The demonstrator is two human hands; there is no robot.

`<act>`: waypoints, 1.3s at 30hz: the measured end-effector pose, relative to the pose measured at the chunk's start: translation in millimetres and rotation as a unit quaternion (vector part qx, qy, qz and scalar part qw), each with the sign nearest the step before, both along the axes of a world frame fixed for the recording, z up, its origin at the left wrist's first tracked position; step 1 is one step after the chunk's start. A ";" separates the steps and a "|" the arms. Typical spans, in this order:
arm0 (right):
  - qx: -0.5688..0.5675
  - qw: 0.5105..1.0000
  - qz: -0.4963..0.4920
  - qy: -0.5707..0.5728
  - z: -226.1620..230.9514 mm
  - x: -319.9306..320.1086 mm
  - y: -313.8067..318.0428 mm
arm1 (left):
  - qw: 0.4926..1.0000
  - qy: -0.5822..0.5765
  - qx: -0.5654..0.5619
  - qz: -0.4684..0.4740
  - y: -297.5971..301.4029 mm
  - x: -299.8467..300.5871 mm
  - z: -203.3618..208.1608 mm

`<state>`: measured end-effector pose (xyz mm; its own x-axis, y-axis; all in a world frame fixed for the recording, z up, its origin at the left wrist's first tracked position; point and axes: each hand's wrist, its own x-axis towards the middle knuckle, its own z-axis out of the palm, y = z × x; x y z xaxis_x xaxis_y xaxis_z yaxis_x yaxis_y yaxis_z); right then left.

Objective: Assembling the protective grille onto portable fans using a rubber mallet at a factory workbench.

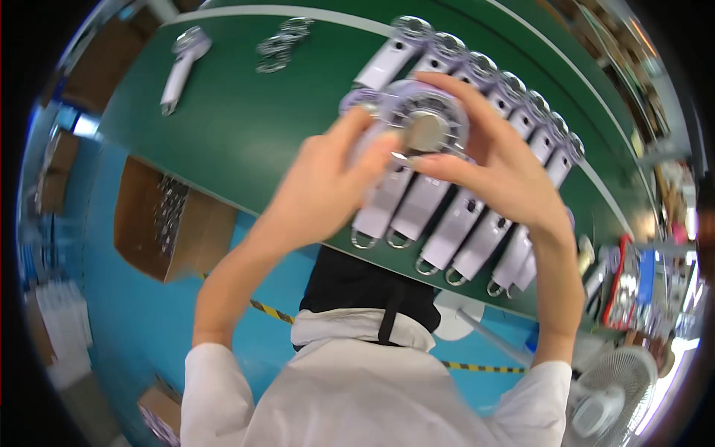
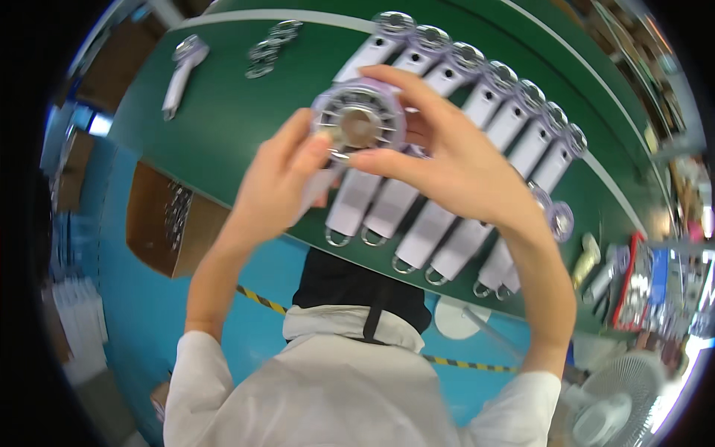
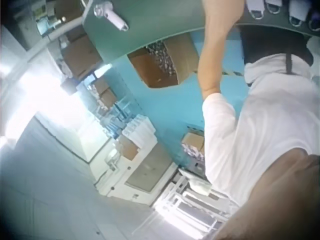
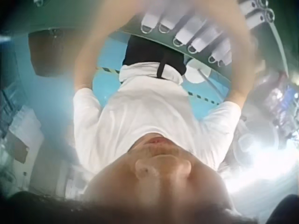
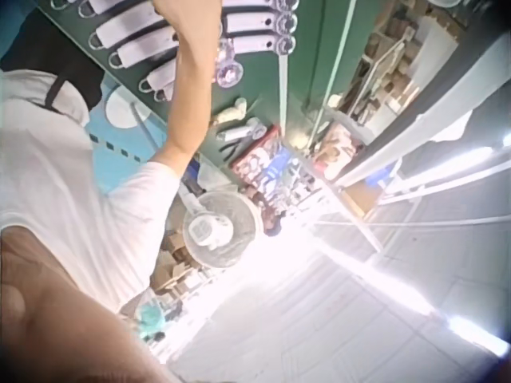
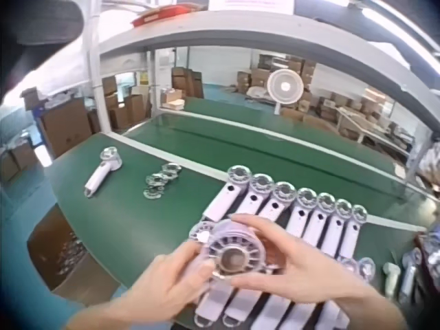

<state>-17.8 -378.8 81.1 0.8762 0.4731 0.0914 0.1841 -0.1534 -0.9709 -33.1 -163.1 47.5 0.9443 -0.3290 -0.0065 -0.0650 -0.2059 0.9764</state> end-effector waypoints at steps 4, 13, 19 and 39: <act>-0.080 0.982 -0.150 -0.079 -24.1 -31.2 -17.0 | 0.991 0.075 -0.085 0.066 22.6 12.0 -14.7; -0.631 0.462 -0.622 -0.038 -100.1 -218.2 -221.0 | 0.966 0.194 -0.003 0.171 108.4 53.1 -51.6; -0.563 0.552 -0.610 -0.075 -157.4 -260.3 -283.9 | 0.967 0.210 0.043 0.140 127.9 47.9 -54.0; -0.380 0.907 -0.013 -0.181 -4.0 41.3 78.3 | 0.965 0.252 0.059 0.034 132.3 49.8 -47.3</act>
